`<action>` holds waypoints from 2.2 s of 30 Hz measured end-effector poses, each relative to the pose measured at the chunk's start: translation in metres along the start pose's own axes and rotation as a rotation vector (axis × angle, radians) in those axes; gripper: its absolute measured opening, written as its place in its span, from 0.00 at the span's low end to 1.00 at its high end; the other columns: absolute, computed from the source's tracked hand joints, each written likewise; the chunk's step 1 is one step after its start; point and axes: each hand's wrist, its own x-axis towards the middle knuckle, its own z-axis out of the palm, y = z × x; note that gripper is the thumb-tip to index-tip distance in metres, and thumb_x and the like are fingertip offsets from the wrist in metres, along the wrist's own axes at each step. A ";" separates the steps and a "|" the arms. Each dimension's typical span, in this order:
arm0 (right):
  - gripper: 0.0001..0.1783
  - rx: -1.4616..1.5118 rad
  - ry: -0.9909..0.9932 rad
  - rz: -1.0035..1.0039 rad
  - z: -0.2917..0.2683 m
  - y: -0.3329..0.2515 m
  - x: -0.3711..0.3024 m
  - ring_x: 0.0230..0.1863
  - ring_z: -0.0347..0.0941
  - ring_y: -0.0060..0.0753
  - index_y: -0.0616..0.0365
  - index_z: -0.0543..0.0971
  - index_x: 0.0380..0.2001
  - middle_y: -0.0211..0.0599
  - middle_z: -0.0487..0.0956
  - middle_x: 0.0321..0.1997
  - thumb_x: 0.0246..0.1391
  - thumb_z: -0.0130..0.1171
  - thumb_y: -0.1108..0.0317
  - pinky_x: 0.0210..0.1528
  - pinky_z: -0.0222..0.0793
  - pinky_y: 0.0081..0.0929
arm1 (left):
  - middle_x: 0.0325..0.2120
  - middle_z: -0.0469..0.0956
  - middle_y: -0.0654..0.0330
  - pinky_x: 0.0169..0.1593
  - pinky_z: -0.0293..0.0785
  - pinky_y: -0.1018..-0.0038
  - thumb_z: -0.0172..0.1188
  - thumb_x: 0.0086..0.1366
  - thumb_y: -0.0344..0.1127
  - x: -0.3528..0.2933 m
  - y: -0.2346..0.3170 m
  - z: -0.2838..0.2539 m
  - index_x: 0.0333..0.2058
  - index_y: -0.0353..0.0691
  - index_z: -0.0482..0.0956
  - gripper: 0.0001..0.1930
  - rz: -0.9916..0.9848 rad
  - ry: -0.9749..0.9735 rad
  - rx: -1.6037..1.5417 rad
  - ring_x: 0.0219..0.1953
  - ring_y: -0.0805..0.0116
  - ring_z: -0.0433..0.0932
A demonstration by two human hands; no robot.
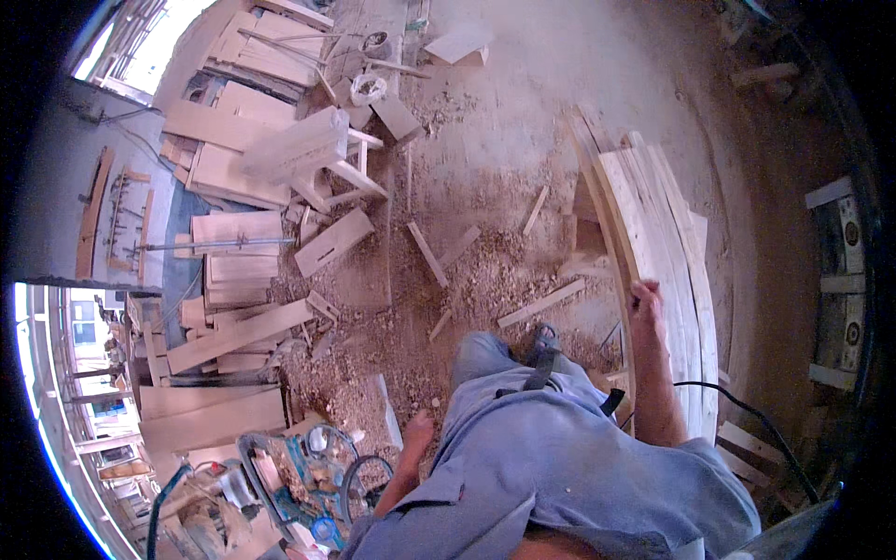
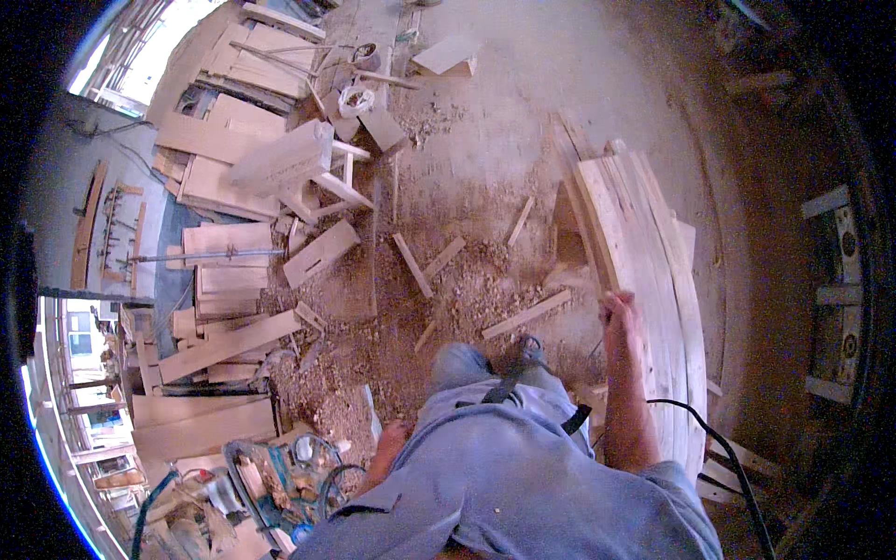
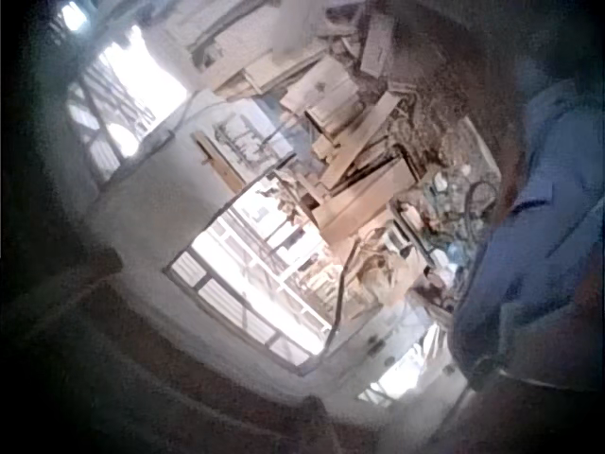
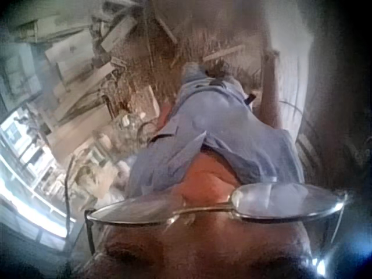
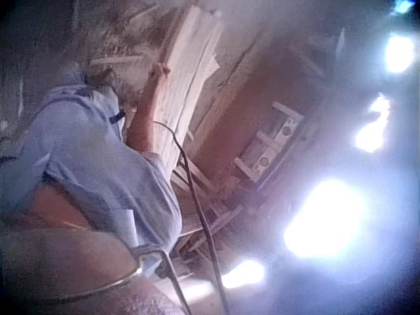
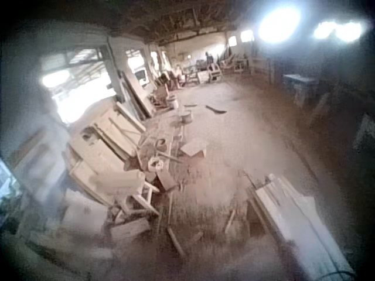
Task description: The person picks up wooden planks from a pile on the floor, inspects them, and places them into a separate stack. The person handles the planks one by one, turning them over to check their condition before stacking them.
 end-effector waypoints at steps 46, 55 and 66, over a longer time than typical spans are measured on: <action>0.08 0.618 0.855 -0.153 0.247 -0.210 0.623 0.13 0.60 0.23 0.50 0.71 0.19 0.27 0.68 0.17 0.45 0.60 0.70 0.13 0.54 0.25 | 0.49 0.75 0.40 0.56 0.68 0.62 0.58 0.59 0.45 1.034 0.188 -0.544 0.50 0.26 0.73 0.28 0.178 -0.477 0.308 0.53 0.47 0.74; 0.07 0.441 1.657 0.036 0.119 -0.061 0.428 0.15 0.57 0.23 0.47 0.71 0.21 0.26 0.66 0.18 0.43 0.57 0.74 0.14 0.53 0.22 | 0.45 0.77 0.38 0.54 0.69 0.62 0.58 0.59 0.45 1.199 0.366 -0.578 0.49 0.24 0.74 0.28 0.254 -0.465 0.217 0.51 0.47 0.76; 0.09 1.049 2.183 0.173 0.367 0.011 0.380 0.11 0.55 0.21 0.48 0.66 0.15 0.25 0.63 0.15 0.41 0.55 0.71 0.11 0.49 0.19 | 0.35 0.79 0.38 0.46 0.74 0.54 0.56 0.58 0.42 1.462 0.793 -0.591 0.40 0.30 0.79 0.19 1.002 -0.238 0.714 0.41 0.42 0.79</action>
